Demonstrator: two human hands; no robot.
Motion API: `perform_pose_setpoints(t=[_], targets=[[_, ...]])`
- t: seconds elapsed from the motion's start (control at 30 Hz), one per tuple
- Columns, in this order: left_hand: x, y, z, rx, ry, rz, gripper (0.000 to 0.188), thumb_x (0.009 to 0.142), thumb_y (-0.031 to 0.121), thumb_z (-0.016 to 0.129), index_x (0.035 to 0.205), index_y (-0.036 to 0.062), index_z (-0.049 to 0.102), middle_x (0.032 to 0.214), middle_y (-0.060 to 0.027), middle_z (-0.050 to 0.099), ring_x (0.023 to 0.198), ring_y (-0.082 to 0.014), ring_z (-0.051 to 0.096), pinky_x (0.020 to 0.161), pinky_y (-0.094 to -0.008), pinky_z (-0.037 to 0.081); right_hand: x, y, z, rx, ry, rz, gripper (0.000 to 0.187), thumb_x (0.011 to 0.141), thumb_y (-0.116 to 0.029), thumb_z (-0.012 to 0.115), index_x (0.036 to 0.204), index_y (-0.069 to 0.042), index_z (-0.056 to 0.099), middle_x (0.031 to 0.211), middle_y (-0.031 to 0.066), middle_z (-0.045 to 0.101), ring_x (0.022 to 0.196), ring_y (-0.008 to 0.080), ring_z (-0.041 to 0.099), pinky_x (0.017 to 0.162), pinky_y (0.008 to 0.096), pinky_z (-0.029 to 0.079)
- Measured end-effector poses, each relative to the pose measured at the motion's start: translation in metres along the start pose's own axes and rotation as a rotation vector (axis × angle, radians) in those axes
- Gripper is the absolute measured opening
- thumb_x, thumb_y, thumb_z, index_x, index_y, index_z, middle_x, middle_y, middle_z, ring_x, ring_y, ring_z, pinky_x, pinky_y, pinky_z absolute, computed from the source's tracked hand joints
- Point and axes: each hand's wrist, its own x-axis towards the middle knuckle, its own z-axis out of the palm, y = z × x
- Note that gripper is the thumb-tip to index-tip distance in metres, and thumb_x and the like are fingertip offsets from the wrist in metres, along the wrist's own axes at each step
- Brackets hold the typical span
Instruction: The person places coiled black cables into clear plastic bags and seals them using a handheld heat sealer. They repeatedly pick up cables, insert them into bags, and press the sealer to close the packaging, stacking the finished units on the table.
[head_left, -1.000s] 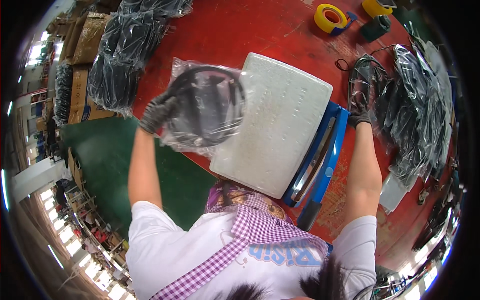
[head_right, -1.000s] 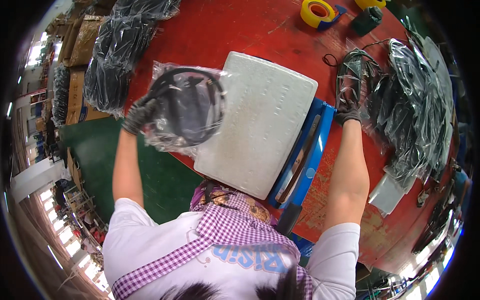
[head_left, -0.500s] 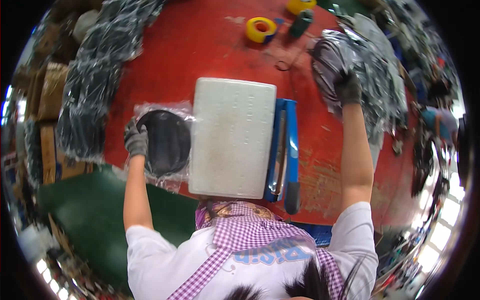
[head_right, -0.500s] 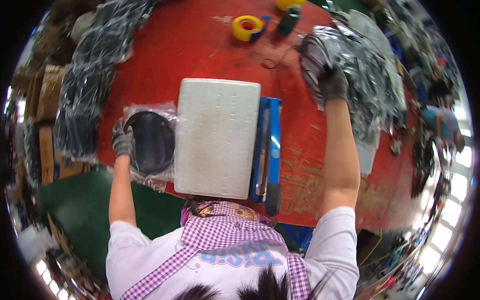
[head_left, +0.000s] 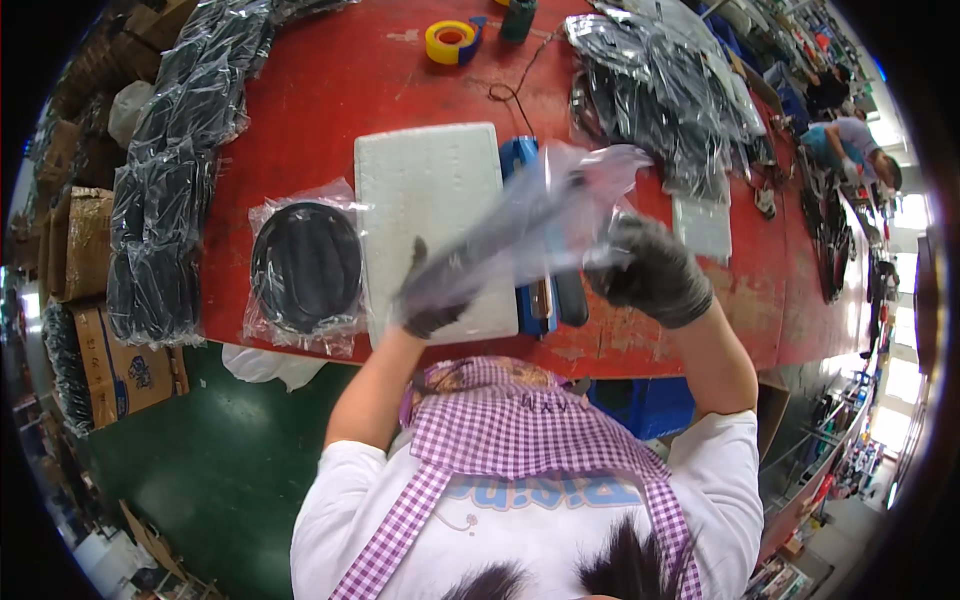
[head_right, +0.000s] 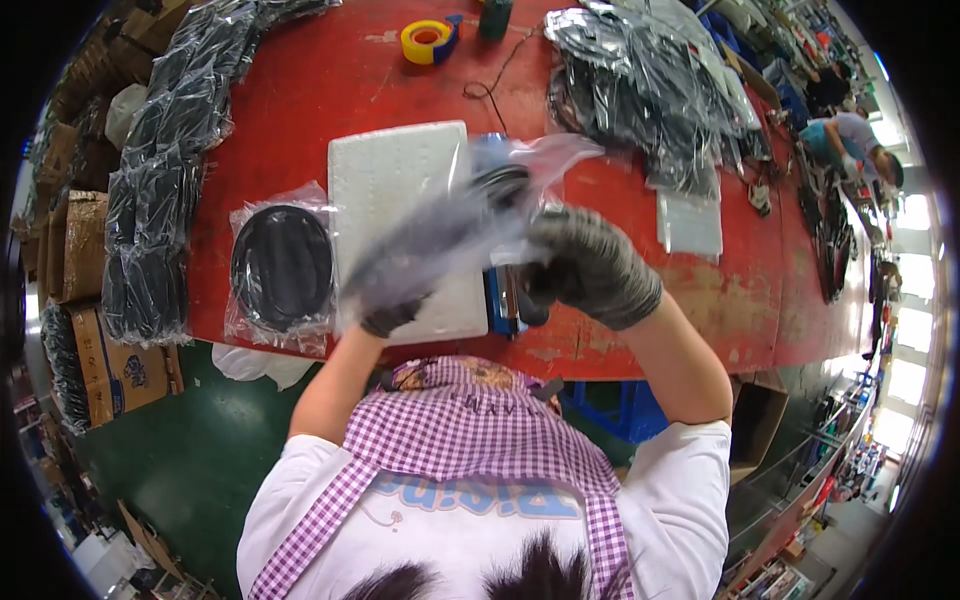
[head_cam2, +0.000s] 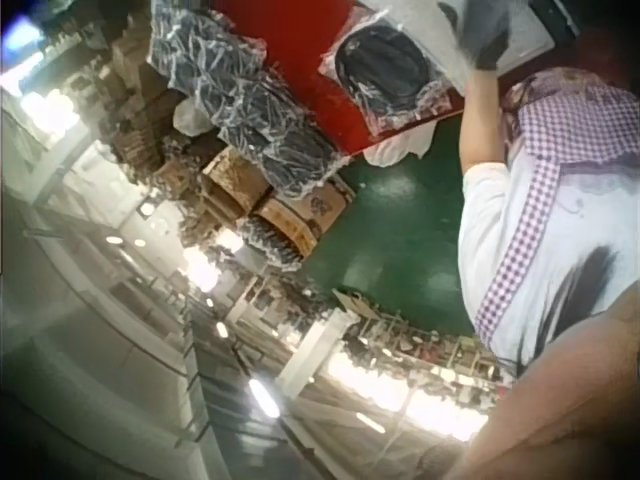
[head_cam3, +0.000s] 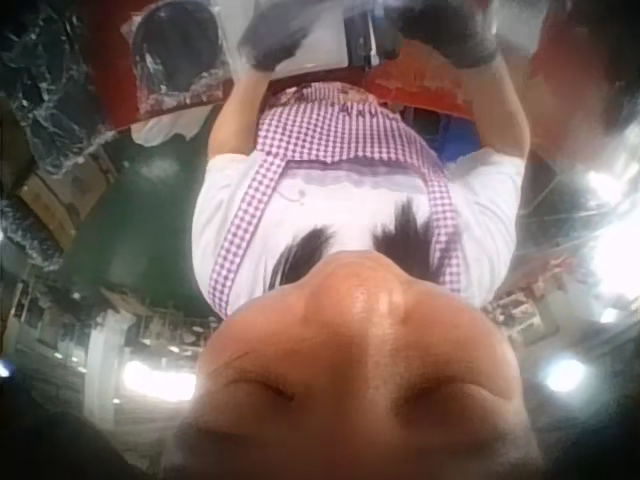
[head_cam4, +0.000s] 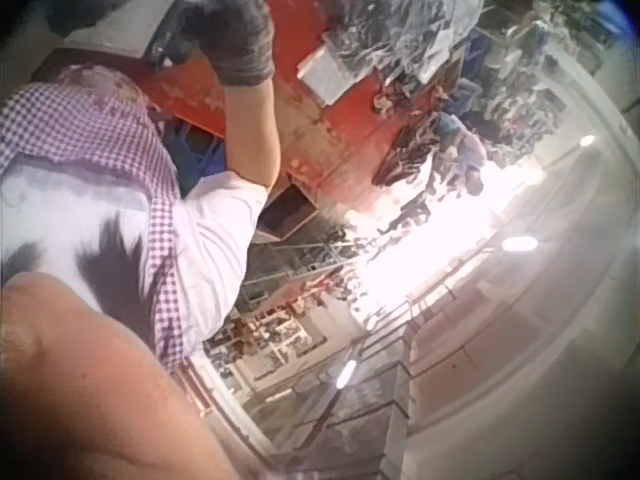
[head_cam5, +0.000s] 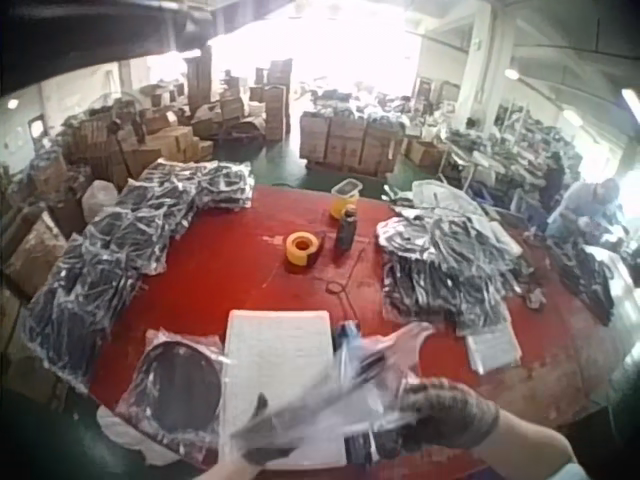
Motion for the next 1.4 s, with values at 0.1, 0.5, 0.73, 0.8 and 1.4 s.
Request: perform_pose_setpoints(t=[0.1, 0.5, 0.73, 0.8, 1.4], targets=[[-0.055, 0.004, 0.003, 0.293, 0.204, 0.037, 0.048, 0.081, 0.030, 0.051, 0.119, 0.0023, 0.039, 0.114, -0.0153, 0.047, 0.099, -0.0258, 0.051, 0.082, -0.0372, 0.045, -0.031, 0.074, -0.035, -0.181, 0.162, 0.127, 0.023, 0.074, -0.025, 0.059, 0.078, -0.003, 0.056, 0.064, 0.0062, 0.054, 0.050, 0.0153, 0.052, 0.046, 0.0259, 0.042], [-0.026, 0.039, -0.073, 0.866, 0.464, 0.116, 0.026, 0.076, 0.012, 0.058, 0.100, 0.0059, 0.051, 0.085, -0.0074, 0.059, 0.076, -0.0183, 0.059, 0.070, -0.0334, 0.051, -0.001, 0.218, -0.157, -0.458, 0.457, 0.353, 0.023, 0.077, -0.024, 0.056, 0.086, -0.003, 0.059, 0.072, 0.0037, 0.057, 0.064, 0.0121, 0.052, 0.058, 0.0279, 0.044], [0.040, 0.075, -0.078, 0.878, 0.624, 0.417, 0.029, 0.075, 0.005, 0.058, 0.101, 0.0039, 0.044, 0.085, -0.0100, 0.056, 0.074, -0.0224, 0.057, 0.063, -0.0379, 0.051, 0.056, 0.178, -0.209, -0.916, 0.905, -0.199, 0.041, 0.074, -0.038, 0.056, 0.099, -0.006, 0.056, 0.083, 0.0119, 0.060, 0.083, 0.0233, 0.055, 0.073, 0.0336, 0.042], [0.039, 0.085, -0.084, 0.849, 0.643, 0.418, 0.026, 0.076, 0.006, 0.057, 0.099, 0.0040, 0.046, 0.082, -0.0095, 0.056, 0.073, -0.0214, 0.057, 0.061, -0.0359, 0.050, 0.053, 0.172, -0.189, -1.255, 0.886, -0.212, 0.044, 0.073, -0.042, 0.055, 0.100, -0.007, 0.056, 0.088, 0.0133, 0.060, 0.093, 0.0261, 0.052, 0.081, 0.0369, 0.039], [0.037, 0.136, -0.071, 1.274, 0.944, 0.385, 0.008, 0.076, 0.016, 0.060, 0.081, 0.0094, 0.058, 0.060, 0.0005, 0.053, 0.043, -0.0095, 0.045, 0.037, -0.0227, 0.034, 0.017, 0.149, -0.089, -1.602, 0.712, -0.331, 0.054, 0.077, -0.036, 0.051, 0.119, -0.004, 0.038, 0.122, 0.0188, 0.038, 0.107, 0.0304, 0.043, 0.087, 0.0385, 0.036]])
